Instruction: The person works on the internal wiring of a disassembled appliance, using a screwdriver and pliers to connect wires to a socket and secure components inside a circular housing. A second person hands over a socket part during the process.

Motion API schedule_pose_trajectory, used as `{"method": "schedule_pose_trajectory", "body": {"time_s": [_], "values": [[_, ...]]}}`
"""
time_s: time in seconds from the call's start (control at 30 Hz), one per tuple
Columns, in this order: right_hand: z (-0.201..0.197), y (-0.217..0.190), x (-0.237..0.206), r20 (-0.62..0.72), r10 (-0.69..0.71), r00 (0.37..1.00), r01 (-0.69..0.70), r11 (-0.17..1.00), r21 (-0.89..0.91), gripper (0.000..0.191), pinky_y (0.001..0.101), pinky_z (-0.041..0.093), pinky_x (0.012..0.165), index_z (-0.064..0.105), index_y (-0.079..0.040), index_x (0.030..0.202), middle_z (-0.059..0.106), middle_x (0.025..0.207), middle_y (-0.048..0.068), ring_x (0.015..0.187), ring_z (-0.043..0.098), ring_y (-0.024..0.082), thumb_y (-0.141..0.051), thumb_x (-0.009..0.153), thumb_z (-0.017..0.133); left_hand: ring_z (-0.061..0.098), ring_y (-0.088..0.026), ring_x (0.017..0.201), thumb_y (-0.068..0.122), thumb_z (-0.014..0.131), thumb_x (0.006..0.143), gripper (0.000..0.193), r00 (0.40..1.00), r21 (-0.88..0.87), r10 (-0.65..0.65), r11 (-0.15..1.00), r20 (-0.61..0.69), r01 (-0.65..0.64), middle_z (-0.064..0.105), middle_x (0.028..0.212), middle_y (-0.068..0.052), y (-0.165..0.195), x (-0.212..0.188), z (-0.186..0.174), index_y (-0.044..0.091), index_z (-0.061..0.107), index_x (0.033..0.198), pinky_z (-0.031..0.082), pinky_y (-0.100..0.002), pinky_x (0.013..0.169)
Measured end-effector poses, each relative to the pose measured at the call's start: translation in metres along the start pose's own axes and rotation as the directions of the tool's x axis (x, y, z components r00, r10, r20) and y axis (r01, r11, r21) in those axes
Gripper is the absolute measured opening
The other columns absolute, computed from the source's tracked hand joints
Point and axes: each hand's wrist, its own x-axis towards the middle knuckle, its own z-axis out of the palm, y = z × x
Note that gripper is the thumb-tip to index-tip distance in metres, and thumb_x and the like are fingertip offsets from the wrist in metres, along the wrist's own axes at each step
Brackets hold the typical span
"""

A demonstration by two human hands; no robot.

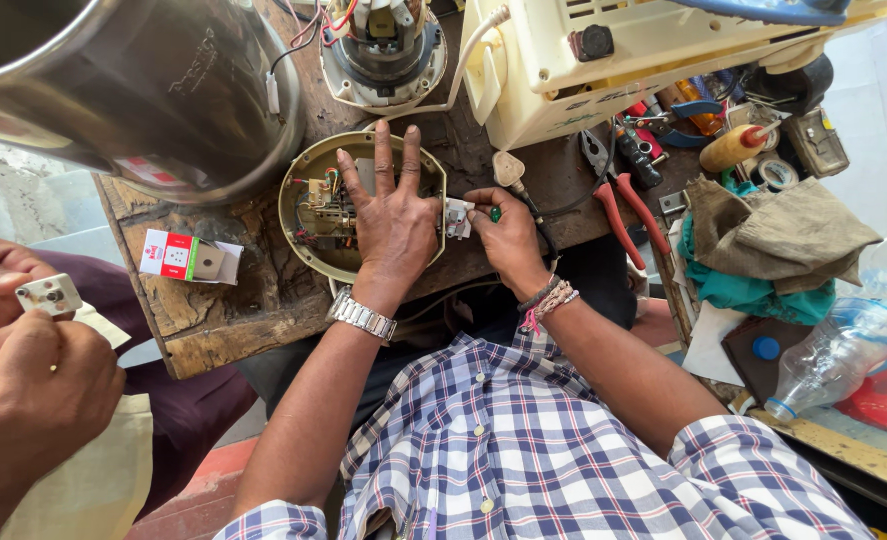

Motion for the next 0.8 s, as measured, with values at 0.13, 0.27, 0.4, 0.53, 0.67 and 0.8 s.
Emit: {"method": "schedule_pose_trajectory", "body": {"time_s": [0.13,0.27,0.4,0.53,0.67,0.8], "values": [[-0.001,0.001,0.004,0.011,0.04,0.999,-0.041,0.993,0.115,0.022,0.0229,0.056,0.075,0.069,0.004,0.115,0.073,0.094,0.003,0.082,0.068,0.007,0.0,0.093,0.068,0.006,-0.045,0.16,0.031,0.071,0.091,0.015,1.0,0.026,0.013,1.0,-0.006,-0.013,0.028,0.174,-0.011,-0.002,0.001,0.001,0.031,0.082,0.082,-0.003,-0.077,0.119],[-0.005,0.008,0.01,0.057,0.07,0.996,-0.076,0.99,0.116,0.022,0.0237,0.054,0.075,0.07,0.005,0.115,0.073,0.093,0.006,0.082,0.067,0.009,0.0,0.094,0.068,0.006,-0.046,0.158,0.027,0.071,0.088,0.015,0.997,-0.004,-0.021,1.0,0.07,0.021,0.028,0.173,-0.012,0.0,0.002,-0.002,0.028,0.082,0.077,-0.005,-0.077,0.116],[-0.007,0.012,0.015,0.082,0.081,0.993,-0.094,0.981,0.169,0.023,0.0235,0.057,0.079,0.069,0.006,0.114,0.075,0.098,0.008,0.087,0.071,0.01,0.001,0.091,0.069,0.006,-0.046,0.157,0.021,0.071,0.081,0.014,0.989,-0.012,-0.069,0.997,0.134,0.072,0.033,0.169,-0.011,0.003,0.005,-0.004,0.027,0.08,0.072,-0.006,-0.08,0.113],[-0.008,0.01,0.023,0.106,0.106,0.989,-0.123,0.978,0.166,0.023,0.0245,0.058,0.079,0.069,0.006,0.113,0.077,0.097,0.01,0.085,0.072,0.012,0.001,0.091,0.07,0.009,-0.045,0.157,0.023,0.072,0.082,0.014,0.996,0.019,-0.06,0.998,0.069,0.059,0.037,0.168,-0.011,0.005,0.008,-0.004,0.024,0.08,0.071,-0.005,-0.082,0.112],[-0.015,0.008,0.027,0.173,0.182,0.968,-0.211,0.963,0.17,0.022,0.0244,0.057,0.073,0.069,0.004,0.113,0.076,0.093,0.007,0.081,0.071,0.011,0.001,0.09,0.069,0.012,-0.045,0.157,0.021,0.072,0.078,0.011,0.994,0.091,-0.067,0.994,0.088,0.059,0.037,0.168,-0.01,0.009,0.008,-0.003,0.022,0.08,0.07,-0.003,-0.081,0.112],[-0.015,0.011,0.024,0.172,0.182,0.968,-0.212,0.962,0.173,0.022,0.0232,0.054,0.069,0.07,0.003,0.113,0.074,0.091,0.005,0.078,0.069,0.01,0.001,0.091,0.07,0.016,-0.044,0.158,0.022,0.072,0.081,0.011,0.997,-0.056,-0.069,0.996,0.044,0.071,0.039,0.165,-0.014,0.006,0.005,-0.004,0.021,0.08,0.074,-0.002,-0.082,0.115]]}}
